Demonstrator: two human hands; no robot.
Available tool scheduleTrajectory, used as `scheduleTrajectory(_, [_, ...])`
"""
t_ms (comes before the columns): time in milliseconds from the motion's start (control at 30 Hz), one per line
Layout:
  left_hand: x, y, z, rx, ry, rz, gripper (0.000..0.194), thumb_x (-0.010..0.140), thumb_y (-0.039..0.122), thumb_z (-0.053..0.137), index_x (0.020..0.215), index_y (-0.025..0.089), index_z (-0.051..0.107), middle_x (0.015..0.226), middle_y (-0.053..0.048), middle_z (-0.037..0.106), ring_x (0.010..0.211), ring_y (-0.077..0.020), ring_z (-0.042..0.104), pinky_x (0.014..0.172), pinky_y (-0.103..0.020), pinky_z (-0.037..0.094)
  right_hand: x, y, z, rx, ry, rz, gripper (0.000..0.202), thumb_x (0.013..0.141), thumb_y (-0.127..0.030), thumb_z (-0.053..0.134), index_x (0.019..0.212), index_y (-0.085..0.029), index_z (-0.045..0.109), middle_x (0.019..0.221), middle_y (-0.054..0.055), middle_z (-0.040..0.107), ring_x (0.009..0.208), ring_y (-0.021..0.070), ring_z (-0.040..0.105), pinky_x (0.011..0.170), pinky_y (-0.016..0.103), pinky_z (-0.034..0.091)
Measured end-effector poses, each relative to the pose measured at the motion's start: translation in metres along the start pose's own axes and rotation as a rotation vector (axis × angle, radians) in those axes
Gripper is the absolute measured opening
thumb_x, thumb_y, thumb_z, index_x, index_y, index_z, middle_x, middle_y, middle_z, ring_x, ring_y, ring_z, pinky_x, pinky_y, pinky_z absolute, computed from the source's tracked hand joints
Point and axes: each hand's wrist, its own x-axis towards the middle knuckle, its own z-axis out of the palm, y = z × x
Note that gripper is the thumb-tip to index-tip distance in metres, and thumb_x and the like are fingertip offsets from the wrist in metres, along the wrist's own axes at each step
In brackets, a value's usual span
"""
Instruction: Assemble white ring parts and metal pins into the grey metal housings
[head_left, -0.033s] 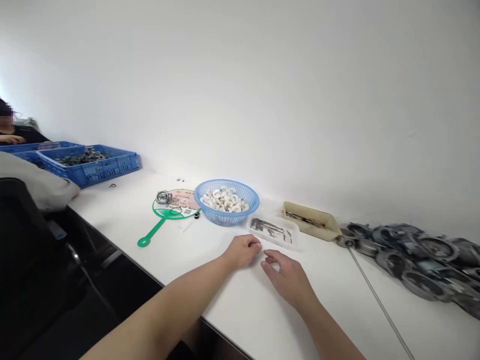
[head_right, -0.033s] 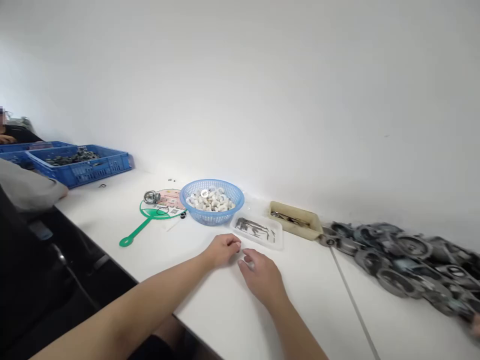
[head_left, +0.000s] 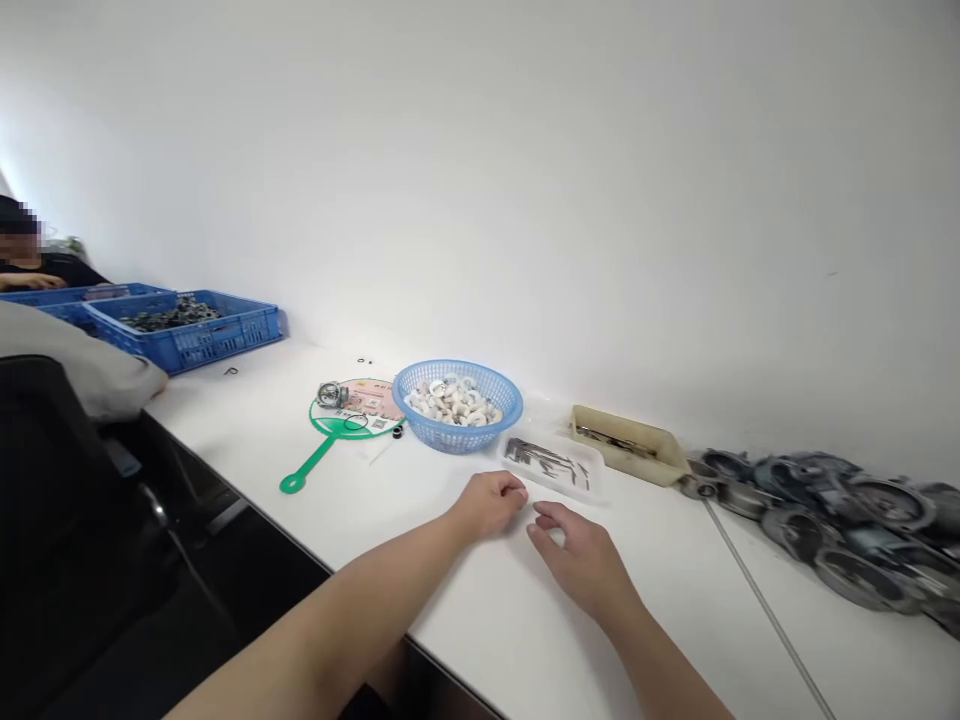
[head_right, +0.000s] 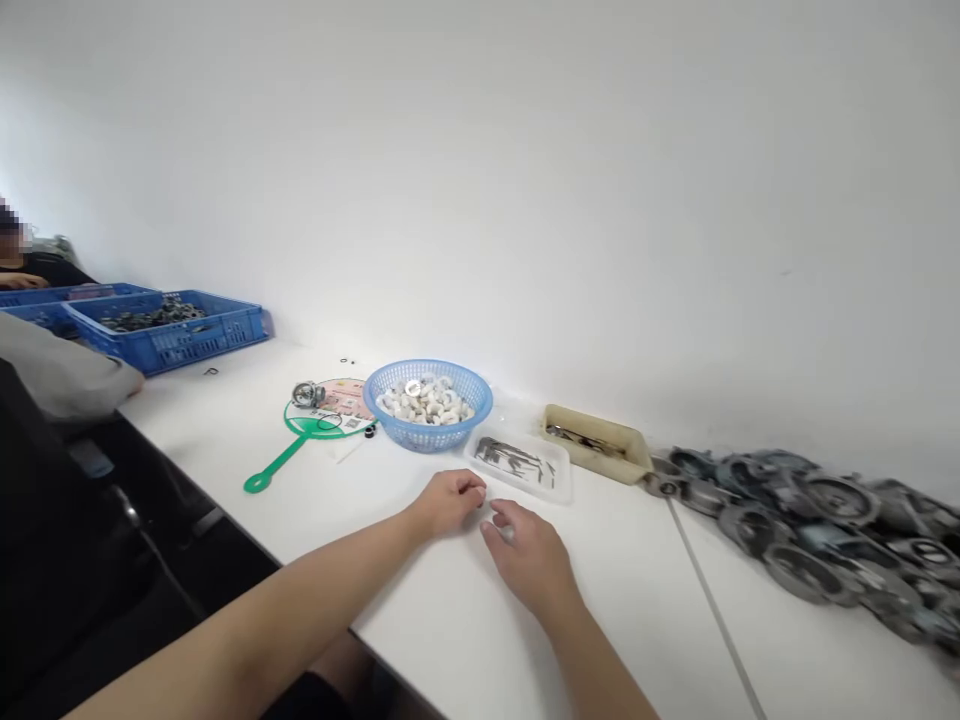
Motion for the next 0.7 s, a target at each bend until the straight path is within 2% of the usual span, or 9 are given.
scheduleTrajectory(233, [-0.003,0.010,-0.002,0.039,0.056,-0.036,0.023,0.078,0.033,0.051,0.085,0.016,0.065,0.077,-0.001,0.064,0.072,-0.0137,0.056,0.067,-0.022,0.045,0.008,0.008,0.004,0.022,0.045,0.020,0.035,0.076,-0.045,0.045,0.100,-0.025,0.061,0.093,0.003,0.069,0.091,0.0237,0.062,0.080,0.036,0.047])
scheduleTrajectory(333, [-0.025,0.014,-0.027,0.115,0.221,-0.030,0.026,0.080,0.038,0.050,0.078,0.016,0.064,0.067,-0.001,0.061,0.063,-0.0142,0.054,0.063,-0.024,0.044,0.010,0.012,0.007,0.028,0.062,0.025,0.036,0.075,-0.048,0.045,0.097,-0.026,0.062,0.090,0.003,0.070,0.087,0.0241,0.063,0.078,0.037,0.048])
scheduleTrajectory(367, [-0.034,0.014,-0.043,0.154,0.315,-0.003,0.029,0.081,0.040,0.048,0.076,0.016,0.063,0.064,-0.001,0.059,0.061,-0.0142,0.053,0.061,-0.024,0.043,0.010,0.014,0.008,0.029,0.066,0.018,0.037,0.075,-0.050,0.045,0.097,-0.026,0.062,0.090,0.003,0.070,0.087,0.0244,0.063,0.079,0.038,0.048])
scheduleTrajectory(433, [-0.051,0.010,-0.086,0.266,0.562,0.064,0.035,0.086,0.043,0.039,0.075,0.016,0.060,0.066,-0.002,0.059,0.064,-0.0148,0.053,0.064,-0.024,0.043,0.011,0.016,0.010,0.030,0.063,0.008,0.040,0.075,-0.052,0.044,0.099,-0.026,0.062,0.092,0.003,0.070,0.088,0.0253,0.063,0.080,0.039,0.048])
scheduleTrajectory(500, [-0.057,-0.001,-0.142,0.407,0.756,-0.005,0.039,0.090,0.043,0.030,0.084,0.016,0.058,0.076,-0.004,0.060,0.072,-0.0155,0.055,0.067,-0.024,0.043,0.012,0.018,0.011,0.028,0.033,0.009,0.041,0.075,-0.053,0.044,0.102,-0.027,0.062,0.094,0.002,0.070,0.091,0.0259,0.063,0.081,0.041,0.048])
scheduleTrajectory(533, [-0.055,-0.009,-0.171,0.496,0.796,-0.110,0.040,0.091,0.043,0.026,0.093,0.017,0.056,0.083,-0.004,0.061,0.078,-0.0156,0.056,0.070,-0.023,0.044,0.013,0.019,0.010,0.024,0.011,0.014,0.042,0.075,-0.053,0.045,0.102,-0.027,0.062,0.095,0.002,0.070,0.093,0.0260,0.063,0.082,0.041,0.048])
scheduleTrajectory(567, [-0.051,-0.017,-0.199,0.593,0.788,-0.250,0.040,0.092,0.043,0.023,0.103,0.017,0.053,0.091,-0.005,0.062,0.083,-0.0156,0.057,0.072,-0.023,0.044,0.015,0.021,0.010,0.018,-0.010,0.018,0.042,0.074,-0.054,0.046,0.103,-0.027,0.062,0.096,0.002,0.069,0.093,0.0261,0.062,0.082,0.041,0.049])
scheduleTrajectory(633, [-0.035,-0.036,-0.248,0.654,0.767,-0.361,0.043,0.089,0.045,0.032,0.117,0.015,0.045,0.101,-0.009,0.061,0.088,-0.0193,0.058,0.073,-0.026,0.044,0.020,0.024,0.009,0.002,-0.037,0.016,0.043,0.072,-0.055,0.047,0.101,-0.027,0.063,0.098,0.002,0.069,0.095,0.0266,0.063,0.081,0.042,0.050])
scheduleTrajectory(700, [-0.018,-0.053,-0.284,0.728,0.736,-0.424,0.060,0.081,0.047,0.047,0.129,0.013,0.034,0.119,-0.015,0.053,0.104,-0.0257,0.052,0.082,-0.031,0.042,0.025,0.032,0.008,-0.013,-0.034,0.004,0.044,0.071,-0.058,0.047,0.097,-0.028,0.065,0.100,0.002,0.069,0.095,0.0279,0.063,0.080,0.042,0.052])
